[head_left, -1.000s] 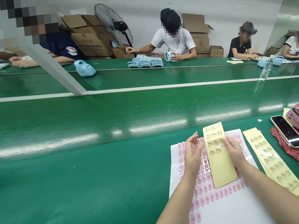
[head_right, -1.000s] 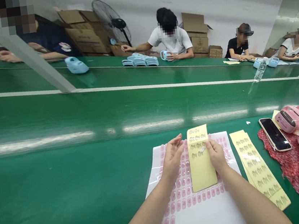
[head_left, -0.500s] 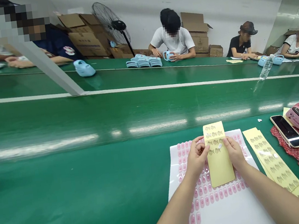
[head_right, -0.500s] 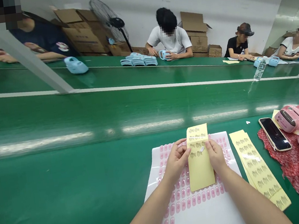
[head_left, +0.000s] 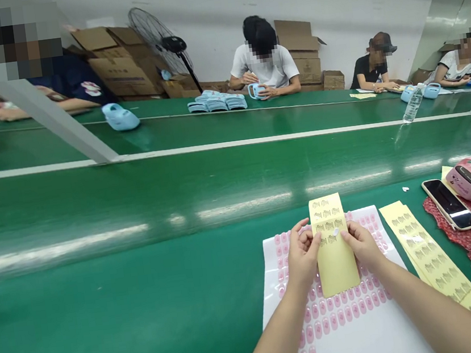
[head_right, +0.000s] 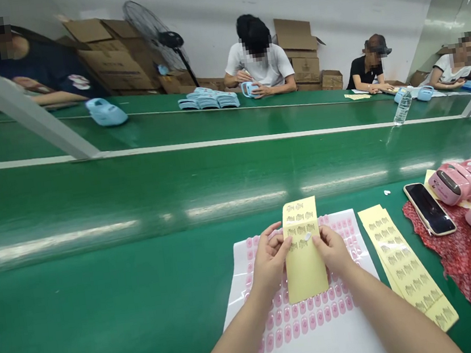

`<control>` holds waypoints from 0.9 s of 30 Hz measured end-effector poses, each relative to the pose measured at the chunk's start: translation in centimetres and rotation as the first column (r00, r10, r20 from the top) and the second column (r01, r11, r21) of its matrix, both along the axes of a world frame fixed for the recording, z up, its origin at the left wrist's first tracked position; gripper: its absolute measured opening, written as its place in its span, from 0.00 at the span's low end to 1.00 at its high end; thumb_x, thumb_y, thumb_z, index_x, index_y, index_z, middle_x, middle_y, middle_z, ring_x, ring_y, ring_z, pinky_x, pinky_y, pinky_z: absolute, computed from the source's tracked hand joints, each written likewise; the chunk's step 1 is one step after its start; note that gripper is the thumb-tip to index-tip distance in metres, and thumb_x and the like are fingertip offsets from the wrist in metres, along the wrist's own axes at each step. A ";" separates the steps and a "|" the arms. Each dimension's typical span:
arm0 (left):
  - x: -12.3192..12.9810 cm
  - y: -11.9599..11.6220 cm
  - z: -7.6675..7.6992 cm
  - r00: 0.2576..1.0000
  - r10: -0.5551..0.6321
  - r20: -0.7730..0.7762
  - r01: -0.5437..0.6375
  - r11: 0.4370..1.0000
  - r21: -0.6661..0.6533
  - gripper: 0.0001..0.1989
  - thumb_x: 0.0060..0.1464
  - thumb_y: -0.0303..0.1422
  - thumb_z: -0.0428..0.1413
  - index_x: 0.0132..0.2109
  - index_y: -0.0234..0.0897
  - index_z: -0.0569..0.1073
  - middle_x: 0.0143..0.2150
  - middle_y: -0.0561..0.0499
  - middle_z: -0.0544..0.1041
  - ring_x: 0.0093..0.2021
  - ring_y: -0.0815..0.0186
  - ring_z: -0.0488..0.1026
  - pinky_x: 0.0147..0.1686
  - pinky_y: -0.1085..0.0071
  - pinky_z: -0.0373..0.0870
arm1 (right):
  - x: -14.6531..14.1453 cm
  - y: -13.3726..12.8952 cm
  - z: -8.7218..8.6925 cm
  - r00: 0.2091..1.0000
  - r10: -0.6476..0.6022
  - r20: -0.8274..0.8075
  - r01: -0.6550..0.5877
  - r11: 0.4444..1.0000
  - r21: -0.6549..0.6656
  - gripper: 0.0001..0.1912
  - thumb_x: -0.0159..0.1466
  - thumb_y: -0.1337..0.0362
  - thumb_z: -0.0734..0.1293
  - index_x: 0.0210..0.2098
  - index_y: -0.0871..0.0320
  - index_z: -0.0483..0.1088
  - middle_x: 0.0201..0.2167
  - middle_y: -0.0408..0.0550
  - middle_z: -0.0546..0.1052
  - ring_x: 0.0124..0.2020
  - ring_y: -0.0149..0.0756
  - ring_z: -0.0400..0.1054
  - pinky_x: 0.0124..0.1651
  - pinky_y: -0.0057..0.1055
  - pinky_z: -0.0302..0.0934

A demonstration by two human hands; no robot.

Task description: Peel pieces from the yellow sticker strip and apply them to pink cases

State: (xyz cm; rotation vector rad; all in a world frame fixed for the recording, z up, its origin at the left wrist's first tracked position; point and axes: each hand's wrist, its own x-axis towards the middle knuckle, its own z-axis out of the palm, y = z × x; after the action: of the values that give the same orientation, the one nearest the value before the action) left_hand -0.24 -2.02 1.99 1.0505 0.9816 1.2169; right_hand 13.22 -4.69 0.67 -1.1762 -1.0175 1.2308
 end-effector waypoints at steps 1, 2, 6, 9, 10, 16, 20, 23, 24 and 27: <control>0.0 0.1 -0.2 1.000 0.007 -0.006 -0.007 1.000 0.005 0.27 0.41 0.42 0.59 0.46 0.37 0.59 0.23 0.56 0.67 0.25 0.67 0.67 0.24 0.74 0.65 | 0.0 0.0 -0.1 1.000 0.012 0.019 -0.012 1.000 -0.004 0.15 0.52 0.51 0.65 0.29 0.57 0.66 0.27 0.46 0.74 0.29 0.38 0.67 0.32 0.33 0.61; 0.0 0.1 -0.4 1.000 0.012 -0.015 -0.012 1.000 0.018 0.27 0.41 0.42 0.58 0.46 0.37 0.59 0.26 0.54 0.69 0.28 0.66 0.69 0.27 0.72 0.67 | 0.0 0.0 -0.3 0.999 0.024 0.038 -0.024 1.000 -0.008 0.14 0.53 0.52 0.64 0.29 0.57 0.66 0.27 0.46 0.73 0.29 0.38 0.67 0.31 0.32 0.61; -0.1 0.1 -1.2 0.966 0.174 -0.191 -0.133 0.969 0.209 0.26 0.43 0.41 0.57 0.49 0.38 0.59 0.46 0.43 0.67 0.46 0.58 0.67 0.42 0.61 0.68 | 0.0 -0.1 -0.6 0.996 0.053 0.068 -0.053 0.999 -0.006 0.13 0.55 0.53 0.63 0.30 0.57 0.66 0.28 0.46 0.73 0.30 0.37 0.67 0.32 0.32 0.61; -0.2 -0.3 -1.5 0.830 0.382 -0.407 -0.137 0.846 0.515 0.23 0.46 0.38 0.56 0.50 0.40 0.61 0.54 0.43 0.61 0.56 0.55 0.57 0.53 0.53 0.58 | 0.2 -0.1 -0.7 0.995 0.049 0.092 -0.047 0.999 -0.017 0.12 0.56 0.53 0.61 0.30 0.56 0.64 0.27 0.45 0.72 0.28 0.35 0.66 0.31 0.31 0.61; -0.3 -0.4 -1.5 0.795 0.402 -0.455 -0.067 0.803 0.593 0.19 0.48 0.36 0.56 0.48 0.41 0.64 0.54 0.44 0.61 0.58 0.55 0.55 0.54 0.52 0.55 | 0.2 -0.1 -0.8 0.991 0.042 0.124 -0.040 0.999 -0.018 0.12 0.57 0.53 0.61 0.30 0.56 0.64 0.26 0.45 0.72 0.26 0.35 0.66 0.30 0.31 0.61; -0.2 -0.1 -2.3 0.757 0.310 -0.575 0.132 0.790 0.599 0.05 0.50 0.34 0.53 0.30 0.40 0.72 0.54 0.45 0.63 0.59 0.52 0.52 0.53 0.48 0.56 | 0.3 -0.2 -1.1 0.936 0.033 0.349 -0.043 0.999 0.021 0.10 0.57 0.56 0.60 0.27 0.57 0.64 0.19 0.41 0.68 0.21 0.31 0.61 0.23 0.26 0.54; -0.3 0.2 -2.6 0.768 0.248 -0.591 0.151 0.826 0.543 0.05 0.48 0.34 0.54 0.29 0.39 0.73 0.54 0.44 0.63 0.59 0.52 0.53 0.54 0.48 0.56 | 0.3 -0.4 -0.9 0.894 0.016 0.448 -0.043 0.998 0.050 0.10 0.57 0.58 0.58 0.27 0.57 0.64 0.16 0.40 0.66 0.18 0.29 0.58 0.21 0.25 0.50; -0.3 0.1 -2.4 0.775 0.196 -0.601 0.171 0.850 0.498 0.05 0.48 0.34 0.55 0.28 0.40 0.74 0.54 0.44 0.63 0.59 0.52 0.54 0.54 0.48 0.55 | 0.2 -0.5 -0.6 0.849 -0.009 0.529 -0.026 0.998 0.058 0.10 0.57 0.58 0.57 0.25 0.57 0.62 0.15 0.38 0.63 0.17 0.28 0.55 0.21 0.25 0.47; -0.3 0.1 -2.3 0.778 0.183 -0.601 0.172 0.858 0.483 0.06 0.47 0.35 0.55 0.28 0.40 0.74 0.55 0.43 0.63 0.58 0.52 0.54 0.54 0.48 0.55 | 0.2 -0.5 -0.4 0.835 -0.014 0.550 -0.021 0.998 0.058 0.11 0.57 0.58 0.57 0.24 0.57 0.61 0.15 0.38 0.62 0.17 0.27 0.54 0.21 0.25 0.46; -0.3 0.2 -2.2 0.781 0.157 -0.604 0.176 0.873 0.455 0.06 0.47 0.35 0.55 0.28 0.40 0.74 0.55 0.43 0.64 0.58 0.52 0.55 0.55 0.48 0.55 | 0.1 -0.6 -0.1 0.810 -0.017 0.586 -0.019 0.998 0.055 0.11 0.56 0.57 0.56 0.22 0.56 0.58 0.14 0.37 0.59 0.16 0.27 0.53 0.21 0.25 0.45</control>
State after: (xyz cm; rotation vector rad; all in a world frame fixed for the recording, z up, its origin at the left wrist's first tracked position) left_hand -0.56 -1.85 -0.25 1.9616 1.1865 1.1482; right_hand 13.34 -5.25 0.60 -1.5567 -1.4965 0.8311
